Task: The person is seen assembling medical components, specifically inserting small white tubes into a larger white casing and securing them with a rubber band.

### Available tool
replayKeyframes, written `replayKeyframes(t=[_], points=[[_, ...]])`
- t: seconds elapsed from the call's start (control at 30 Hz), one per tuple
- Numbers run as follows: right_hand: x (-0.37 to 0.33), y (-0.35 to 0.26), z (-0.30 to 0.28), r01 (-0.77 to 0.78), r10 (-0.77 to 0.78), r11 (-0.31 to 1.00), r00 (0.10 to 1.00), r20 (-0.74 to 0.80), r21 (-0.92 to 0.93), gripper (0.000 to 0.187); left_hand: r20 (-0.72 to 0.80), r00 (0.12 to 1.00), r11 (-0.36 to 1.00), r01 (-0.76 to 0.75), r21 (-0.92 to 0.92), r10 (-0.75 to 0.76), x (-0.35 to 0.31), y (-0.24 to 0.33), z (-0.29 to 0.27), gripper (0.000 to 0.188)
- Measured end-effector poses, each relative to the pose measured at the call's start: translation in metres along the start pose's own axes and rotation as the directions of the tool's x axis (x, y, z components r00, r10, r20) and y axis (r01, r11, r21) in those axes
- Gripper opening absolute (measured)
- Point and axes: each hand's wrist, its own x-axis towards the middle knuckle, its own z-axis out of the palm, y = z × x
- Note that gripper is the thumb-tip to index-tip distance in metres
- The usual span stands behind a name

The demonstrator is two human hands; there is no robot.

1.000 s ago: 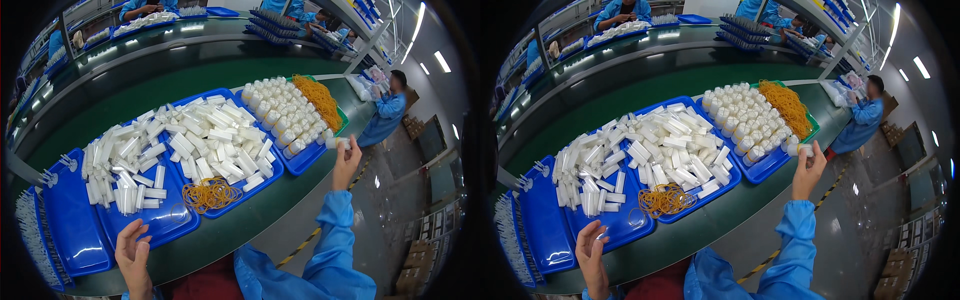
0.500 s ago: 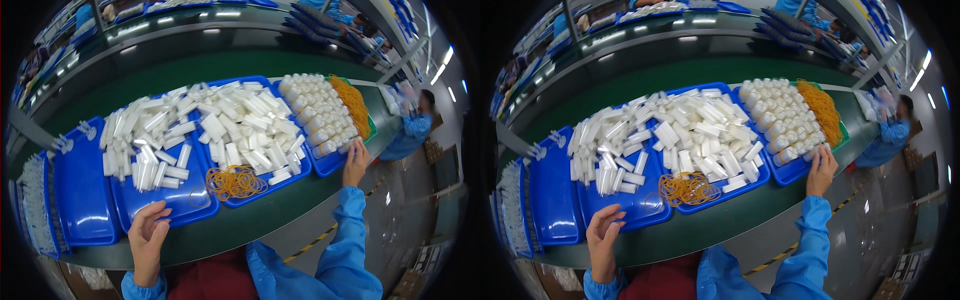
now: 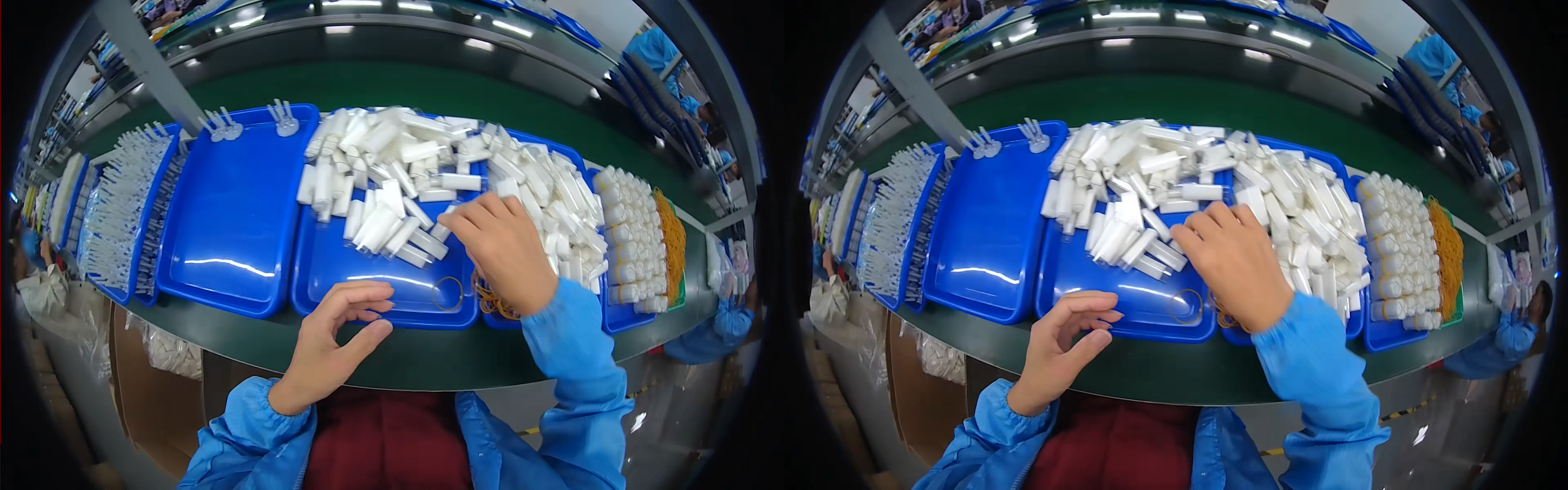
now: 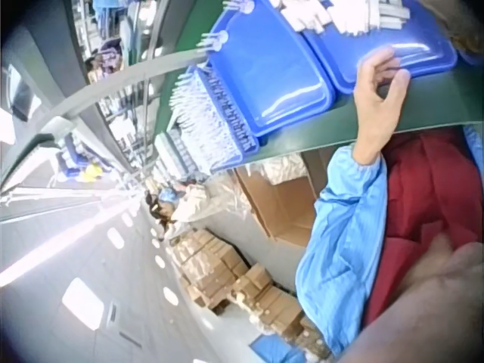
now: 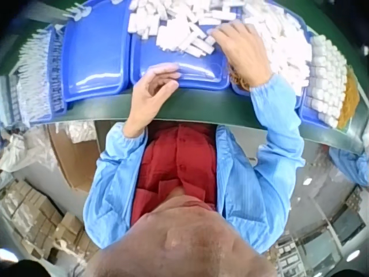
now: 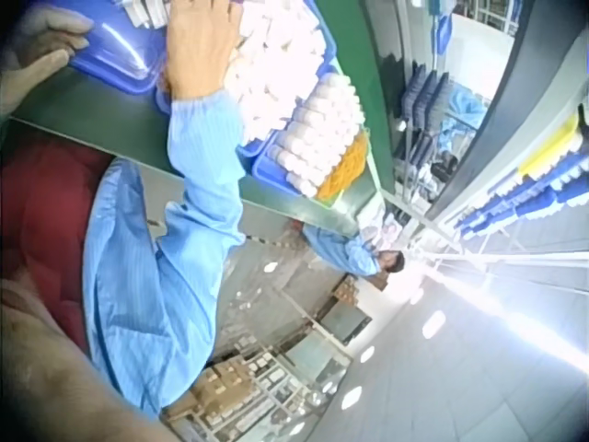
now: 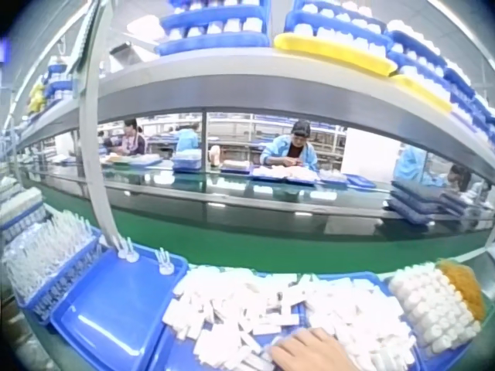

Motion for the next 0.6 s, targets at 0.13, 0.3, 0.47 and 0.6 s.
replayKeyframes(t=[0.13, 0.3, 0.47, 0.6], points=[[0.018, 0.009, 0.03, 0.156, -0.125, 0.978, 0.971, 0.206, -0.14, 0.026, -0.057, 0.995, 0.997, -0.079, -0.023, 0.078, -0.005, 0.01, -0.023, 0.034], [0.024, -0.017, 0.016, 0.196, -0.208, 0.978, 0.955, 0.21, 0.077, 0.02, -0.194, 0.939, 0.898, -0.189, 0.398, 0.284, 0.023, 0.027, -0.086, 0.026], [0.018, -0.036, 0.001, 0.032, -0.066, 0.974, 0.988, 0.142, 0.225, 0.024, 0.062, 0.781, 0.379, -0.368, 0.849, 0.621, 0.112, 0.025, -0.142, 0.016], [0.0, -0.044, -0.01, -0.139, 0.13, 0.942, 0.99, 0.049, 0.305, 0.024, 0.382, 0.783, -0.021, -0.428, 0.903, 0.491, 0.198, 0.01, -0.164, 0.012]])
